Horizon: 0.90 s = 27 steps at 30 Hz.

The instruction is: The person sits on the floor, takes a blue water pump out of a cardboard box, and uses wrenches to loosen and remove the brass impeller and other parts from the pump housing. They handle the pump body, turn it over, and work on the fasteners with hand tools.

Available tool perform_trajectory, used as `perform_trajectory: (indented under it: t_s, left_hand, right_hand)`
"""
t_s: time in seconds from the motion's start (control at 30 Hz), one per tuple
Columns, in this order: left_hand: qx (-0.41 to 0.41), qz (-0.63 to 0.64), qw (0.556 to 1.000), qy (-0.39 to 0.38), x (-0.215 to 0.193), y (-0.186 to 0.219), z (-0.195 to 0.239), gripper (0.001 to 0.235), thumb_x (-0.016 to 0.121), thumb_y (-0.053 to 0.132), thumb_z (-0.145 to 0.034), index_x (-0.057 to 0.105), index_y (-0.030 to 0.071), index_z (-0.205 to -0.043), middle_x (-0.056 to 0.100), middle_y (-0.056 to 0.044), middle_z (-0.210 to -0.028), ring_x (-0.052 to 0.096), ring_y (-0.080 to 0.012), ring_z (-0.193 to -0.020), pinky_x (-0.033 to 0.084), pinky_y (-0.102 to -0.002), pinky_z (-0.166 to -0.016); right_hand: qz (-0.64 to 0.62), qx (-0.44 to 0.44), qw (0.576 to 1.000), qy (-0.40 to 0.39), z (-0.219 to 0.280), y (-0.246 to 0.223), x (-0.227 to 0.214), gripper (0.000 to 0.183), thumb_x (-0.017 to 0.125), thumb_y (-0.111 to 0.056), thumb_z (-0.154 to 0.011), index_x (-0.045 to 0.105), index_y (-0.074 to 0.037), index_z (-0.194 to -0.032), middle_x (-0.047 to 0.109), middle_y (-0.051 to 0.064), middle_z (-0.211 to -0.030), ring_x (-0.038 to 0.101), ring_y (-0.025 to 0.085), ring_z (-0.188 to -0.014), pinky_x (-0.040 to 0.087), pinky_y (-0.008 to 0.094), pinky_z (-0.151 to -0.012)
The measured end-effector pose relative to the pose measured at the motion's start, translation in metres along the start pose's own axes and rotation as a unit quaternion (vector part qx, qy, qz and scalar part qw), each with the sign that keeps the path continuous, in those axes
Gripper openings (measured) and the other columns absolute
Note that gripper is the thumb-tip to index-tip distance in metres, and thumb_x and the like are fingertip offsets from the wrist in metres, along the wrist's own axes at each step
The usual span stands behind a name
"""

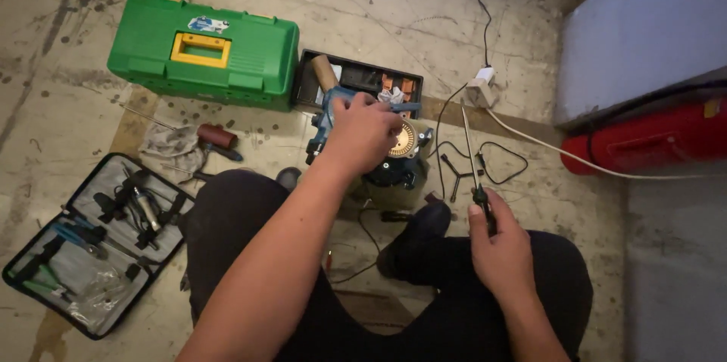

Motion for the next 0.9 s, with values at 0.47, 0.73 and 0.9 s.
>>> perform_trajectory:
  t_s: [0.47,0.73,0.9]
  left_hand:
    - [0.001,0.186,0.975,0.122,-0.098,-0.006,-0.012,0.019,0.068,0.008,-0.087,0.068,0.01,-0.105,0.063,-0.01,-0.107,0.062,-0.0294,-0.095,0.052,-0.041,-0.084]
    - [-0.282,0.713,0.598,0.233,-0.125,-0.09,0.015,0.037,0.057,0.015,-0.097,0.051,-0.003,-0.129,0.066,-0.021,-0.117,0.071,-0.0251,-0.094,0.065,-0.033,-0.08]
    - [-0.215,0.83,0.477,0.193,-0.124,-0.091,0.007,0.036,0.048,0.015,-0.096,0.057,-0.01,-0.12,0.071,-0.028,-0.104,0.071,-0.0291,-0.084,0.063,-0.037,-0.078]
  right_hand:
    - [-0.103,-0.022,0.994,0.003,-0.012,0.007,0.001,0.045,0.058,-0.021,-0.099,0.062,-0.009,-0.142,0.068,0.008,-0.079,0.06,0.018,-0.064,0.048,0.03,-0.062]
    - [-0.14,0.015,0.99,-0.015,-0.01,0.01,0.006,0.042,0.058,-0.021,-0.1,0.063,-0.008,-0.14,0.063,0.009,-0.071,0.056,0.018,-0.057,0.045,0.03,-0.053]
    - [-0.201,0.022,0.979,-0.031,-0.021,0.006,0.009,0.041,0.053,-0.014,-0.102,0.06,-0.008,-0.142,0.055,0.009,-0.066,0.05,0.018,-0.051,0.04,0.03,-0.045]
Point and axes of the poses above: each hand's wrist, its own z-axis away from the middle knuckle, its own x-axis out of the palm, y = z × x, the point moved 8 cm from there along -z, towards the middle knuckle
